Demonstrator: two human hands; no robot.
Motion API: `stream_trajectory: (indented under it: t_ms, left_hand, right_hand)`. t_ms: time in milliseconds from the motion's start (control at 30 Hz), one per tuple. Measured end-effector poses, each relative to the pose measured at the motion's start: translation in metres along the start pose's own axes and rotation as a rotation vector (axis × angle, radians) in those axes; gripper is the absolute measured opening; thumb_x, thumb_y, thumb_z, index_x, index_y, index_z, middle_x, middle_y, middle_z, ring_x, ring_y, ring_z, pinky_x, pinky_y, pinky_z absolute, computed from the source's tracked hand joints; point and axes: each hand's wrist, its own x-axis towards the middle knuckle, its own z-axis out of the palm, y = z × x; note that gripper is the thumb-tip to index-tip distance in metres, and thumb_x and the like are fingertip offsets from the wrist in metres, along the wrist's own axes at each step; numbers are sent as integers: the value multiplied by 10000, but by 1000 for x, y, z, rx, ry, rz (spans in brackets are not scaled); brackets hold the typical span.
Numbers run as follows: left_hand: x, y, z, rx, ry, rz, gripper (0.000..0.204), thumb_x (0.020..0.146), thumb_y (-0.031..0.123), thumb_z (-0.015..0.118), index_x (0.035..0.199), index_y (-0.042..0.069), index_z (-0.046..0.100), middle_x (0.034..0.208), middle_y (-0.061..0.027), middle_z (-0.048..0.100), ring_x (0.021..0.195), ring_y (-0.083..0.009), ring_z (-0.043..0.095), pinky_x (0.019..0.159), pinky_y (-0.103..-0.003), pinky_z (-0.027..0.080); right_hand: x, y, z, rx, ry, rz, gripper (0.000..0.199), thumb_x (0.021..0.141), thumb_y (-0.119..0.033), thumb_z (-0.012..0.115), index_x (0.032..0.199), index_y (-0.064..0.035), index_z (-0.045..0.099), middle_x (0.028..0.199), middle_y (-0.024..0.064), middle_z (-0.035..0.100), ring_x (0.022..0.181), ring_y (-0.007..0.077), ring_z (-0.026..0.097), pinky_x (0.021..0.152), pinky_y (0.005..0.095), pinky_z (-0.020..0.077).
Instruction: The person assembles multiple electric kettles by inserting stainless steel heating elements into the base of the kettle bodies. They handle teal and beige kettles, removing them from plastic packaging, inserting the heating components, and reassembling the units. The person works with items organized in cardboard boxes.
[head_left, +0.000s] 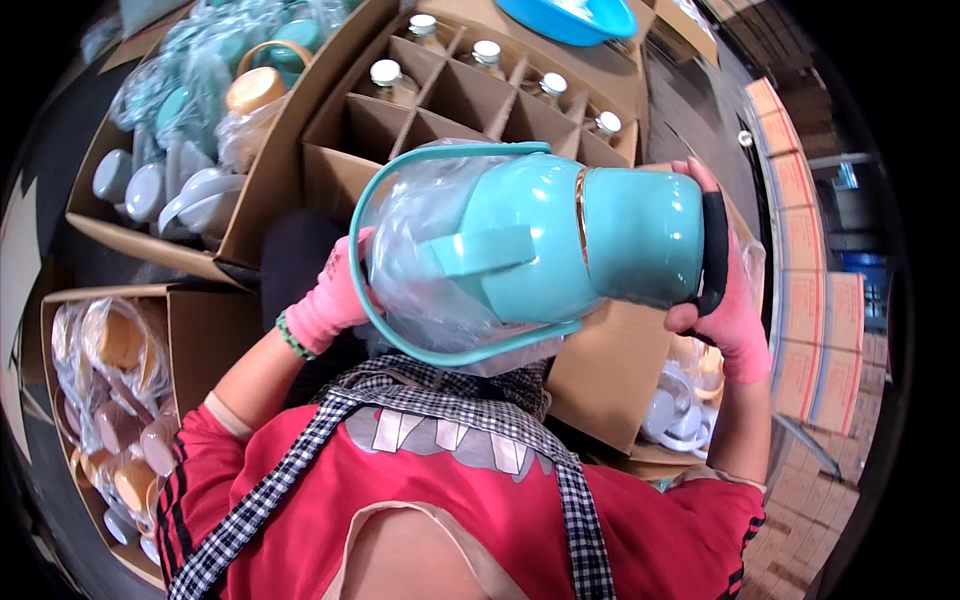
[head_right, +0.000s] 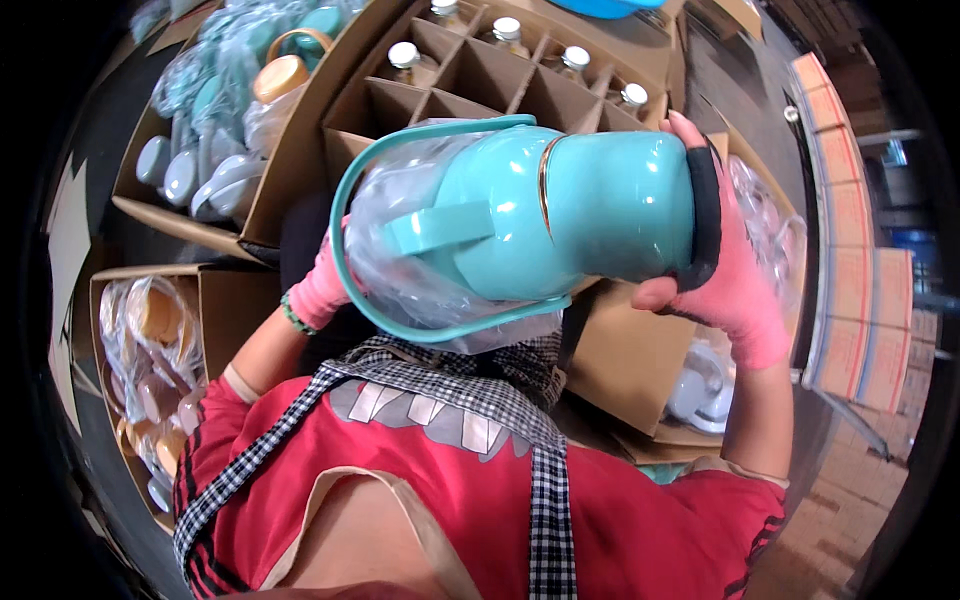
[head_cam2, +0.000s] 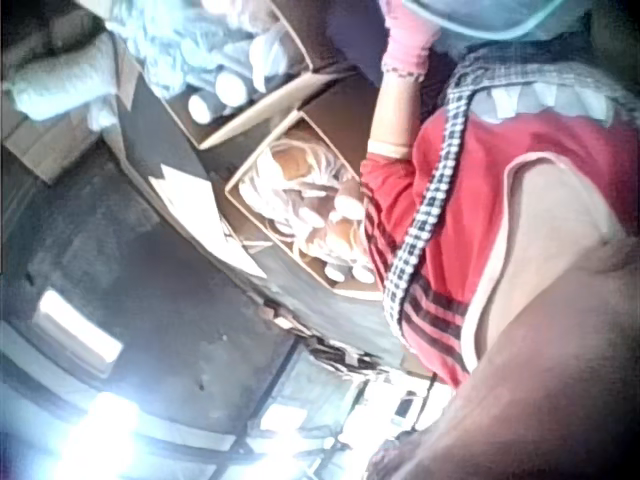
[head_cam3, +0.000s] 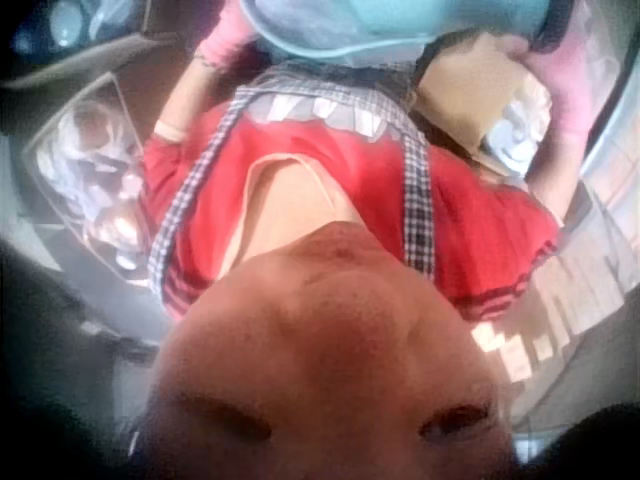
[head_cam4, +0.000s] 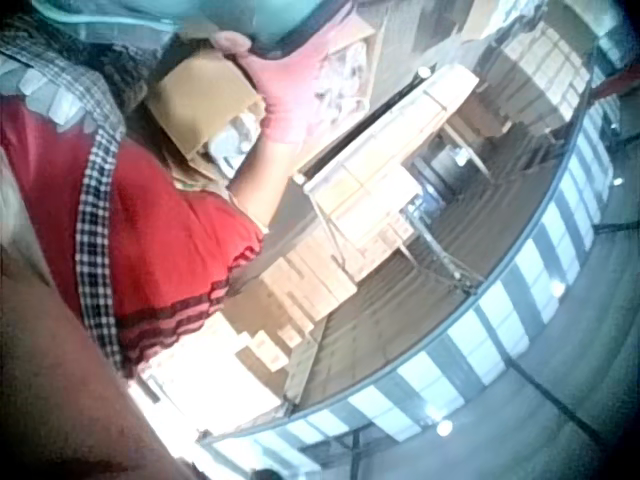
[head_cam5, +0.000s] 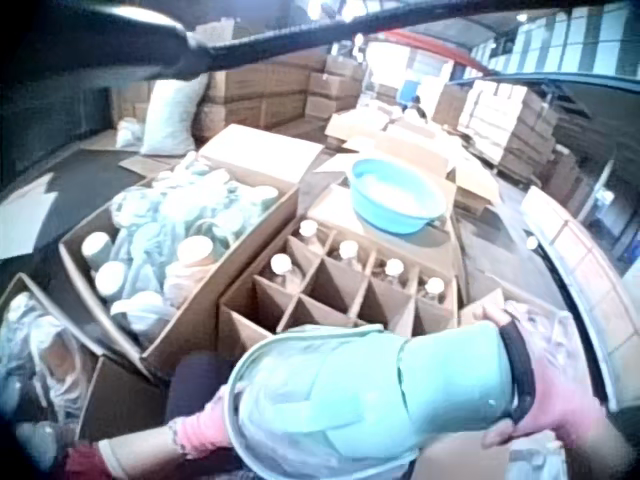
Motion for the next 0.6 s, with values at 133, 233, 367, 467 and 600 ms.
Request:
stream_trajectory:
  t_ms: [133, 233, 367, 467, 600]
  left_hand:
    - [6, 45, 0, 178, -117, 286, 570, 486, 174, 763, 982, -6, 546, 904, -134, 592, 839, -297, 568, 750, -349, 444]
    - [4, 25, 2, 21, -183, 154, 596, 484, 193, 762, 999, -5, 539, 917, -145, 584, 845, -306, 564, 744, -357, 444]
    - [11, 30, 12, 60, 6, 250, 592, 464, 166, 767, 984, -9, 545, 898, -131, 596, 799, -275, 585, 722, -346, 458]
    - [24, 47, 11, 55, -105, 149, 564, 477, 143, 760, 976, -14, 548, 869, -124, 609, 767, -255, 597, 705, -331, 468]
    - [28, 47, 13, -81, -76, 64, 538, 486, 121, 746, 965, -24, 549, 862, -126, 616, 771, -231, 597, 708, -323, 467]
  right_hand:
    - [-20, 10, -12, -9, -4, -39, 1016, 527, -433, 728, 1307, 17, 257, 1295, 155, 366, 1194, 277, 363, 992, 359, 272]
    - [-14, 10, -17, -70, -30, -135, 922, 550, -343, 691, 1287, 37, 288, 1307, 163, 352, 1190, 276, 368, 993, 348, 269]
    - [-14, 37, -9, -20, 68, -234, 862, 598, -338, 663, 1274, 50, 294, 1310, 190, 340, 1170, 287, 381, 985, 346, 273]
    - [-9, 35, -8, -123, 80, -177, 832, 639, -374, 649, 1266, 48, 299, 1249, 202, 389, 1130, 295, 407, 959, 350, 300]
    - [2, 27, -12, 20, 5, 29, 869, 657, -472, 631, 1291, 9, 280, 1197, 152, 423, 1113, 252, 410, 940, 330, 313]
